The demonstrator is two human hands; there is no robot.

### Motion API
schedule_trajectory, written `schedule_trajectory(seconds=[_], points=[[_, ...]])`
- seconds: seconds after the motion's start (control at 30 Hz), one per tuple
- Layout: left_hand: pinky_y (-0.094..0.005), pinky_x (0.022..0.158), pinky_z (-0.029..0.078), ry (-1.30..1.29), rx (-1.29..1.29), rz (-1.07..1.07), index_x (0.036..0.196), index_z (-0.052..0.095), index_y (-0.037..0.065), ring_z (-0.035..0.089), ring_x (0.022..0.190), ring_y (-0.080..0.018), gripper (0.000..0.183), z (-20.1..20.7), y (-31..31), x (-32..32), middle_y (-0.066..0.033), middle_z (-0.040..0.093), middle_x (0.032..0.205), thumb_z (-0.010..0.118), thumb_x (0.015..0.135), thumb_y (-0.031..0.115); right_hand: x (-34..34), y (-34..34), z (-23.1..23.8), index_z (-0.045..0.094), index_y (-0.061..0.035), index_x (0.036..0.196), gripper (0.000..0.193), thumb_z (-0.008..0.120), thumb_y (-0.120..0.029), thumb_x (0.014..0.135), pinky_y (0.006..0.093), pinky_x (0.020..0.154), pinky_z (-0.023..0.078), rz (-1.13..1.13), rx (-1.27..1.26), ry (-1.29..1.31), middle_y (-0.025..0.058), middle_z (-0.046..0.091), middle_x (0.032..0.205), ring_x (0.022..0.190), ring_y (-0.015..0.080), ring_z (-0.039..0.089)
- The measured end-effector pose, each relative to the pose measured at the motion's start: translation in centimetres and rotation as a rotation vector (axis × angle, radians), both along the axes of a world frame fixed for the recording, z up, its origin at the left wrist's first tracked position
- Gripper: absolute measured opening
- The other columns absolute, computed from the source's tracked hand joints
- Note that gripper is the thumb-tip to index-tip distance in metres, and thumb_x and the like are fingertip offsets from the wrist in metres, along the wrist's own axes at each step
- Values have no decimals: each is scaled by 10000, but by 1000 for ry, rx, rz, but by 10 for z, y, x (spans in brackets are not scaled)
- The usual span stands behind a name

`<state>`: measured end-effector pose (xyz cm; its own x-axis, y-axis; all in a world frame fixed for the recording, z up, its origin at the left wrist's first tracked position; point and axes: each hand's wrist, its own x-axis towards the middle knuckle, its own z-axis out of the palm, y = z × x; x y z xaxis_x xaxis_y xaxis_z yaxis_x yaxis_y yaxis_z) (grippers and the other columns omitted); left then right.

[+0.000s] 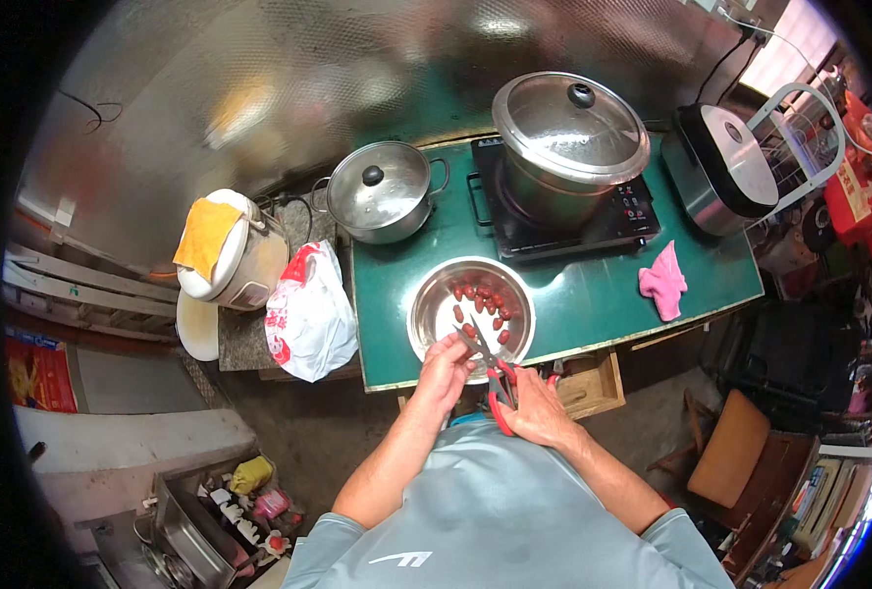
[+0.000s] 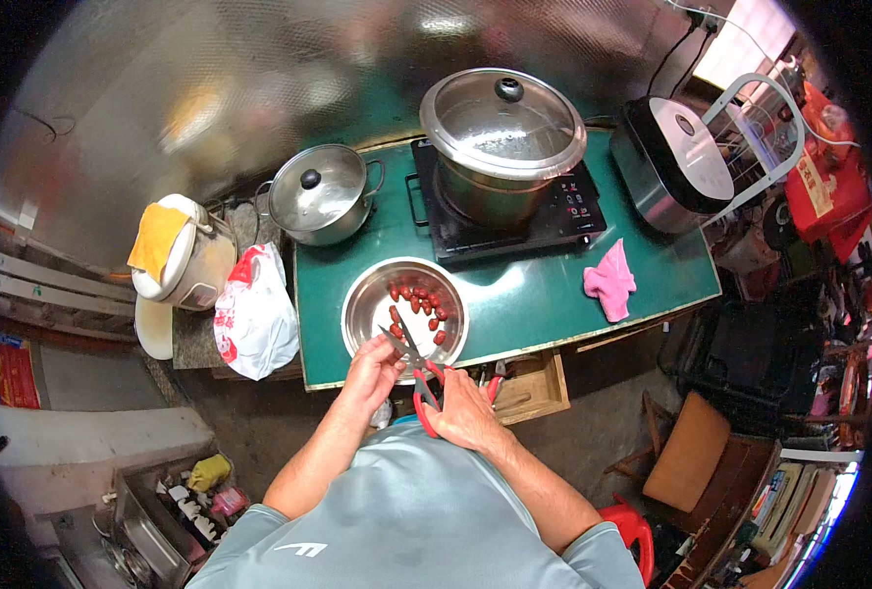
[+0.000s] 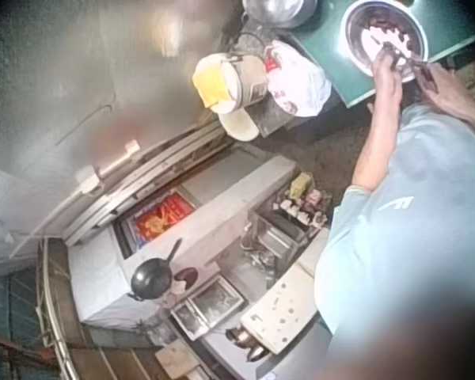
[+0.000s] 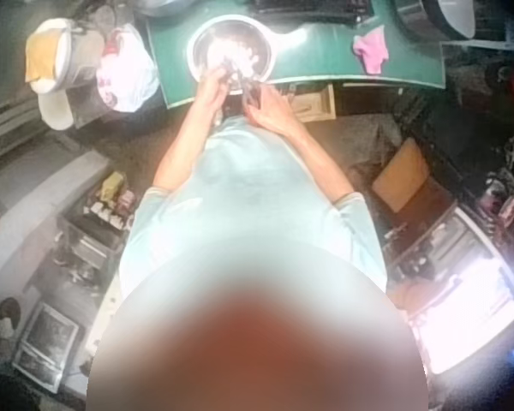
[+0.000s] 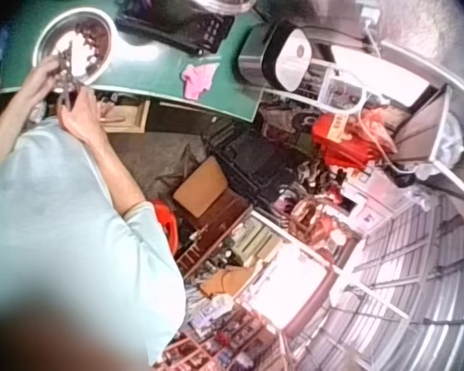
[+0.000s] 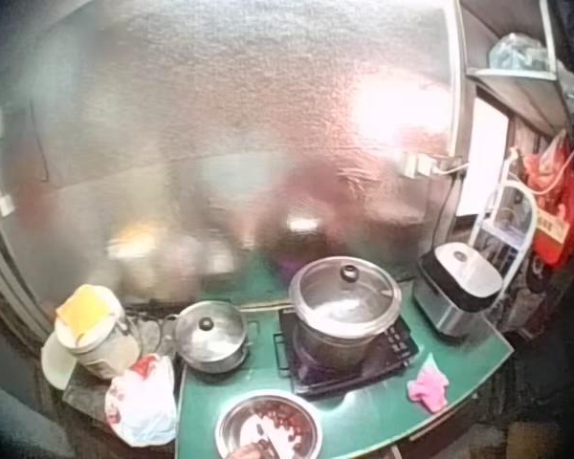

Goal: Cutting dates into a bowl using scissors.

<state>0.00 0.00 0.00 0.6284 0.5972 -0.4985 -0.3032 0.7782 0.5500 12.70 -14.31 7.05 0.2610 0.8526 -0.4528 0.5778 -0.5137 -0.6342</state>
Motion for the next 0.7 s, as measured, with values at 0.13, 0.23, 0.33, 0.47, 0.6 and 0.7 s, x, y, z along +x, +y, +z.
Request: schedule_trajectory(seconds=[0.13,0.23,0.33,0.47,0.6,0.7], points=[[-244,670,446,-15,-28,13,1108,589,43,573,861,-106,180,3,-2,3,-27,641,1009,540,949,111,0,-1,-7,423,40,1277,626,628,-360,841,494,976,371,-24,38,-7,234,501,1167,1130,374,500],[-242,670,444,20,-33,14,1112,586,40,570,853,-102,184,5,-4,4,-26,641,1004,533,951,110,0,-1,-13,449,9,1258,571,633,-336,842,486,936,380,-34,71,-18,210,522,1097,1063,358,524],[-242,671,444,40,-32,15,1116,584,36,566,838,-98,188,6,-2,5,-26,641,997,530,952,108,1,1,-14,460,26,1234,550,632,-320,842,472,914,404,-44,86,-2,225,531,1079,1042,372,535],[-242,662,448,35,-38,29,1109,583,33,560,800,-96,182,1,0,5,-21,636,961,538,950,108,3,5,-9,458,83,1143,552,639,-342,841,505,897,435,-40,38,49,282,539,1108,1046,431,557],[-240,652,454,68,-22,38,1080,588,39,558,780,-98,156,4,0,5,-16,629,922,551,947,110,6,4,-9,469,86,1118,516,629,-325,848,486,875,450,-53,45,91,276,562,1056,1010,432,573],[-237,647,459,106,9,39,1048,594,52,559,773,-97,125,7,2,5,-13,624,893,562,947,120,12,4,-10,483,71,1103,487,614,-326,853,473,868,454,-53,43,150,266,574,1051,1007,421,583]])
